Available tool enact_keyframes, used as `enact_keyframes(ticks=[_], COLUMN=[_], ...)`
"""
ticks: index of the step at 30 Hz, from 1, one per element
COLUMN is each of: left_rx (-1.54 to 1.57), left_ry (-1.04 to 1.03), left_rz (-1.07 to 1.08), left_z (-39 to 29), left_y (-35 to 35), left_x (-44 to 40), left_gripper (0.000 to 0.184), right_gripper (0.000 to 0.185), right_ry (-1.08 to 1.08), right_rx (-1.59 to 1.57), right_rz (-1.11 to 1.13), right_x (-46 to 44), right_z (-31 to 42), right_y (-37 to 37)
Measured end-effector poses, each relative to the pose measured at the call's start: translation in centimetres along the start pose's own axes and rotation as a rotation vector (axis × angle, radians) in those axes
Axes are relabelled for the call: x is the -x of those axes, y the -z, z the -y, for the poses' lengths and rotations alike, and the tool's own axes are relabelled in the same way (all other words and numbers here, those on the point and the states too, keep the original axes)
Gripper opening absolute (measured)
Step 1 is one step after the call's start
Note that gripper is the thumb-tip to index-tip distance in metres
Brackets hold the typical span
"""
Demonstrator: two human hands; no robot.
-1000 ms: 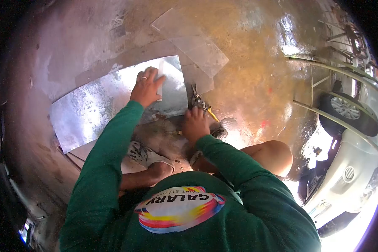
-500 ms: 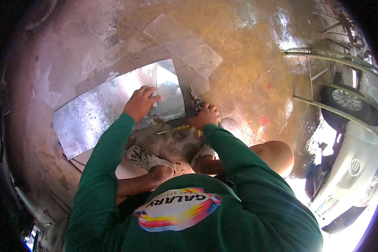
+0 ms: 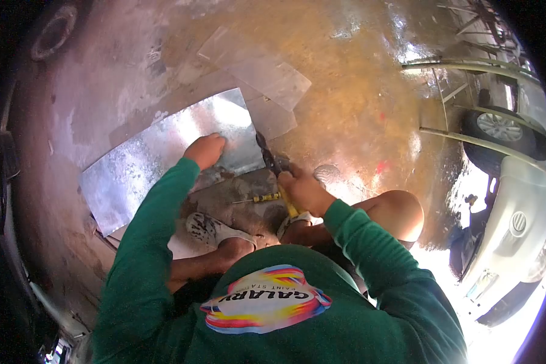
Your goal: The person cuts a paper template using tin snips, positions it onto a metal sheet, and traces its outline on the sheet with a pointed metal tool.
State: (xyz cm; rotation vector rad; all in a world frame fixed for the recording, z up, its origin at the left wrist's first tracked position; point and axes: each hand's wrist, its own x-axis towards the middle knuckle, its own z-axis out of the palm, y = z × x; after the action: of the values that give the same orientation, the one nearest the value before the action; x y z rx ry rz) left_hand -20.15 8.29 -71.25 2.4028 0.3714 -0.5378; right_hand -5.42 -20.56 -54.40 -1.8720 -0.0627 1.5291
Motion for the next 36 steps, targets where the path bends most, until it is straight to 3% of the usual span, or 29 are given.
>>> enact_keyframes(ticks=[2,4,5,6,8,12,17,30,33,36], left_rx=[0.096,0.958,1.221,1.216,1.623,1.776,1.725,1.651,1.655,1.654], left_ry=[0.02,0.417,0.517,0.529,0.55,0.468,0.46,0.53,0.532,0.545], left_rz=[-0.088,-0.171,-0.195,-0.196,-0.316,-0.246,-0.191,-0.201,-0.202,-0.244], left_z=[-0.1,0.0,-0.6,-1.1,-1.9,-2.9,-5.0,-6.7,-6.0,-5.5], left_y=[0.7,0.9,2.3,2.9,3.5,4.1,5.4,5.9,5.2,5.0], left_x=[0.7,1.3,1.9,2.4,3.3,4.3,4.8,3.9,3.8,4.0], left_gripper=[0.024,0.027,0.028,0.028,0.025,0.025,0.023,0.02,0.02,0.019], right_gripper=[0.059,0.066,0.074,0.074,0.078,0.078,0.07,0.062,0.063,0.067], right_ry=[-0.048,0.072,0.05,0.048,0.179,0.131,0.287,0.313,0.133,0.279], right_rx=[0.012,0.197,0.256,0.251,0.465,0.513,0.604,0.551,0.507,0.543], right_rz=[0.027,0.076,0.091,0.102,0.119,0.132,0.113,0.099,0.142,0.05], right_x=[0.3,-0.2,-0.4,-0.4,-0.3,-0.9,-2.4,-1.0,-0.7,-1.9], right_z=[0.3,-0.6,0.1,0.9,2.4,3.0,1.3,2.7,3.4,1.8], right_y=[-1.0,-2.4,-2.5,-2.6,-2.6,-3.4,-3.9,-3.7,-3.6,-3.4])
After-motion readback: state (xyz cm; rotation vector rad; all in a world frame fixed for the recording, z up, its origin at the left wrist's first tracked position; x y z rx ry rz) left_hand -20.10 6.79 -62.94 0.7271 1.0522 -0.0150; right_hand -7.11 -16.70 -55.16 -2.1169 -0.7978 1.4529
